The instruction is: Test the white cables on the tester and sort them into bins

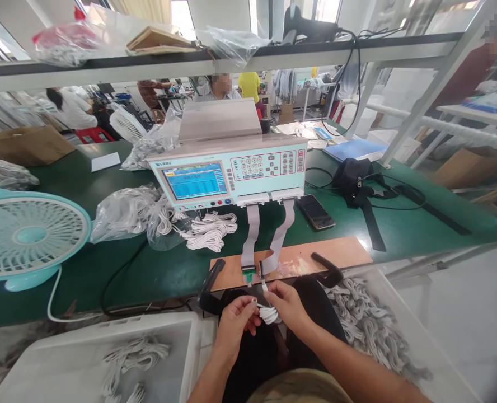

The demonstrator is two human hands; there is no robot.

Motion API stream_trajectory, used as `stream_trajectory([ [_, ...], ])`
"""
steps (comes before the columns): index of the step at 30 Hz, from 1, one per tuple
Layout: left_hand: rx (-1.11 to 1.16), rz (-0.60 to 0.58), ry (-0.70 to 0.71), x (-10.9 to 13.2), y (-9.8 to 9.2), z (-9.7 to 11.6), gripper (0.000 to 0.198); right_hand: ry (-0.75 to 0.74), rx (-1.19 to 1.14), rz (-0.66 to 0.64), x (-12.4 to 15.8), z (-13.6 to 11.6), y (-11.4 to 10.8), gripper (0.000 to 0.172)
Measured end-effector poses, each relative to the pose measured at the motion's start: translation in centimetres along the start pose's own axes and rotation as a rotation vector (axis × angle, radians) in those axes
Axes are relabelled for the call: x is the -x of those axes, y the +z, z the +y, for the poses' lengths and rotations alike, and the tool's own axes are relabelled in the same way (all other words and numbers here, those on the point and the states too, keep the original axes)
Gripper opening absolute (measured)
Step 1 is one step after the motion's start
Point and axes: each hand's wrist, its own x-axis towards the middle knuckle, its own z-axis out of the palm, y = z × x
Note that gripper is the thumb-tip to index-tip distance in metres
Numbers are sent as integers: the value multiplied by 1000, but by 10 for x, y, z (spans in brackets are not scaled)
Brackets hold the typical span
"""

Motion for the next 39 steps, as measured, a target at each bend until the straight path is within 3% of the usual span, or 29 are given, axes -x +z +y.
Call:
stream_trajectory([
  [6, -391, -85, 252, -8, -2, 8, 33, 192, -233, 14, 0, -8, 8, 33],
  [11, -426, 38, 371, -12, 1, 9, 33, 209, -269, 15, -1, -13, 11, 37],
  [21, -230, 295, 325, -14, 16, -8, 32, 197, -268, -40, 0, -9, 8, 37],
  [26, -181, 319, 350, -23, 23, -18, 34, 216, -318, -33, -1, -11, 10, 38],
  [30, -285, 323, 368, -14, 21, -8, 38, 261, -283, -8, 0, -5, 7, 35],
  [33, -326, 344, 434, 8, -5, 7, 30, 279, -208, 40, -2, -1, 5, 33],
  [35, -452, 407, 482, 28, -43, 12, 31, 289, -166, 54, -6, -3, 7, 31],
  [37, -706, 567, 344, 55, -95, 7, 34, 309, -147, 79, -9, -8, 10, 32],
  [39, -930, 726, 19, 87, -155, -11, 31, 318, -122, 116, -8, -13, 13, 36],
])
